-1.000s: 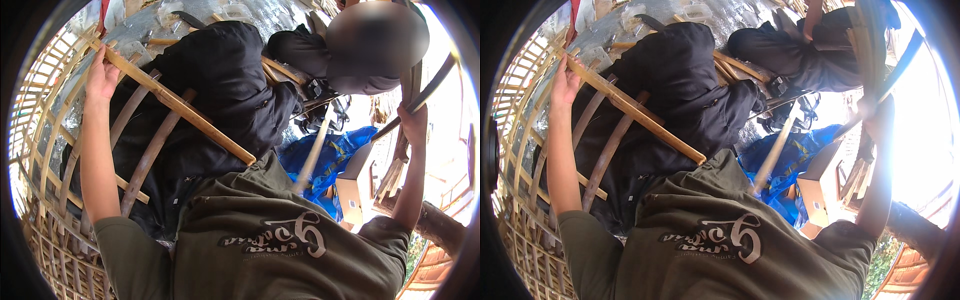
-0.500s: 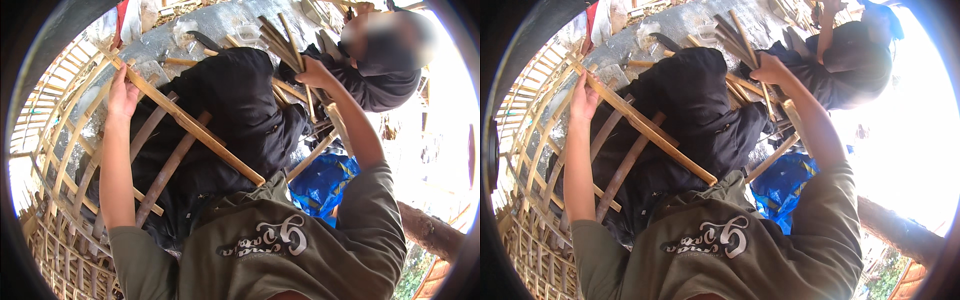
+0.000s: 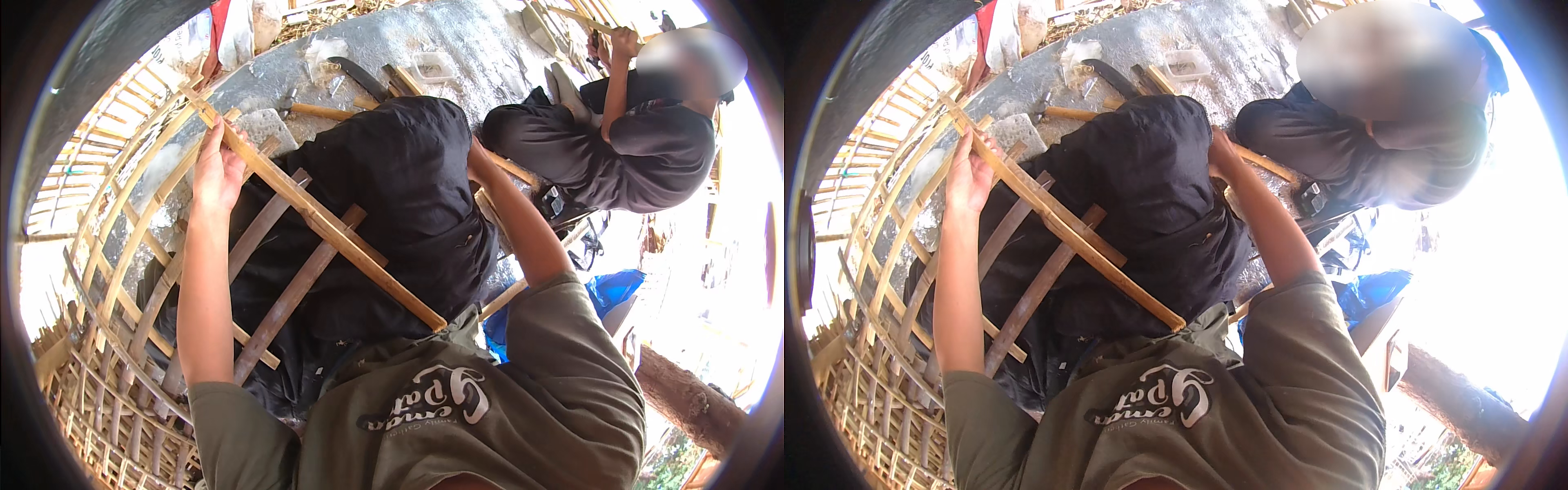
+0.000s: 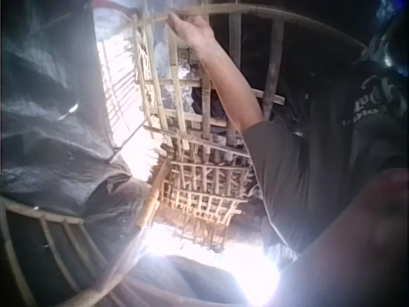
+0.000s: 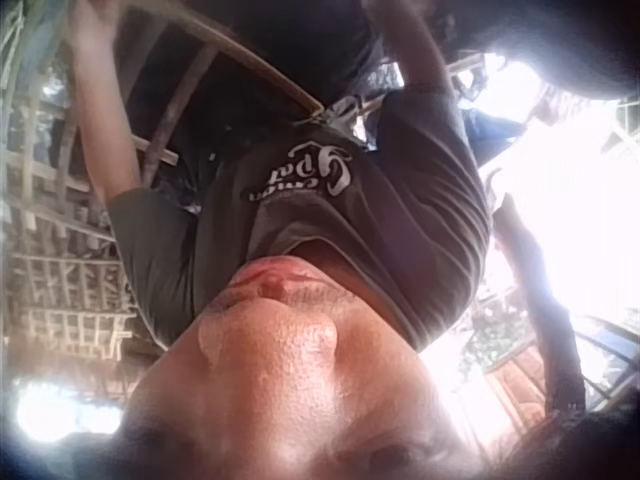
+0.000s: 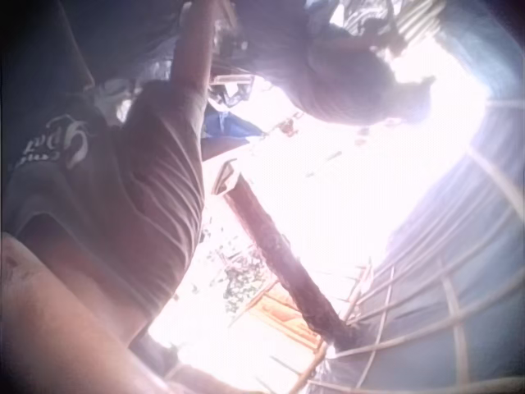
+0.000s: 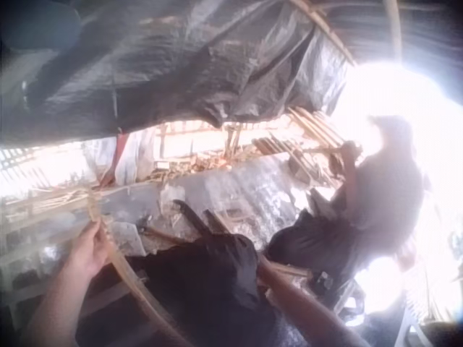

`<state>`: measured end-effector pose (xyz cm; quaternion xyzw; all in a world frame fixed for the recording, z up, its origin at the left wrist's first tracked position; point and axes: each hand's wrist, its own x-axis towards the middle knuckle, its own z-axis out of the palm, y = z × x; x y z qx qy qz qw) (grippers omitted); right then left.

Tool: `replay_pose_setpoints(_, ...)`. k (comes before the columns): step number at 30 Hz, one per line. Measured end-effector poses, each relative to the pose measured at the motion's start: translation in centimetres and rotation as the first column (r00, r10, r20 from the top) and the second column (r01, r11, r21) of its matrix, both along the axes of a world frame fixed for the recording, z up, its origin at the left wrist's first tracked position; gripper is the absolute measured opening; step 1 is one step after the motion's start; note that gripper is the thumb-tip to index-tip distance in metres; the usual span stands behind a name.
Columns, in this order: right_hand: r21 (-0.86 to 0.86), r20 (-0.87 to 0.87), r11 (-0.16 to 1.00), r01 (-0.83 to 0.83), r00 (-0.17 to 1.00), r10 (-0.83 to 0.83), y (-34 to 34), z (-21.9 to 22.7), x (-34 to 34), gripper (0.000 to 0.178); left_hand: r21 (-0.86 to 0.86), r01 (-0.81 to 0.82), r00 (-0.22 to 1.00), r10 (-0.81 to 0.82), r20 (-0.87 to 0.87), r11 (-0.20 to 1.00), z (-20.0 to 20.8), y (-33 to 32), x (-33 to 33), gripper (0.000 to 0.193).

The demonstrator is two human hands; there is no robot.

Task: The person weaves thin bamboo strips into a grid-like structure using a hammer to secure them. They repeatedly position and tap the strips into place on a partially completed frame.

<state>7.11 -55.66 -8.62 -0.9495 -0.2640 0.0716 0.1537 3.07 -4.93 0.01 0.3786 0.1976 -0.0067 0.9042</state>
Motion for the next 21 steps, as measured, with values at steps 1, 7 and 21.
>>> replay_pose_setpoints(1,-0.015,0.023,0.999,0.048,0.999,-0.048,0.5,0.8,-0.8,0.08,0.009,-0.013,1.0,0.013,-0.01,1.0,0.2,0.0,-0.1,0.021)
replay_pose_setpoints(7,-0.15,0.072,0.914,0.376,0.927,-0.369,0.9,5.4,-4.0,0.084,0.03,0.003,1.0,-0.003,-0.002,1.0,0.8,-0.3,-0.2,0.021)
replay_pose_setpoints(21,-0.462,0.084,0.55,0.696,0.652,-0.754,-4.0,16.3,-14.9,0.048,0.026,0.065,0.998,-0.065,0.013,0.998,0.4,0.8,-0.2,0.021)
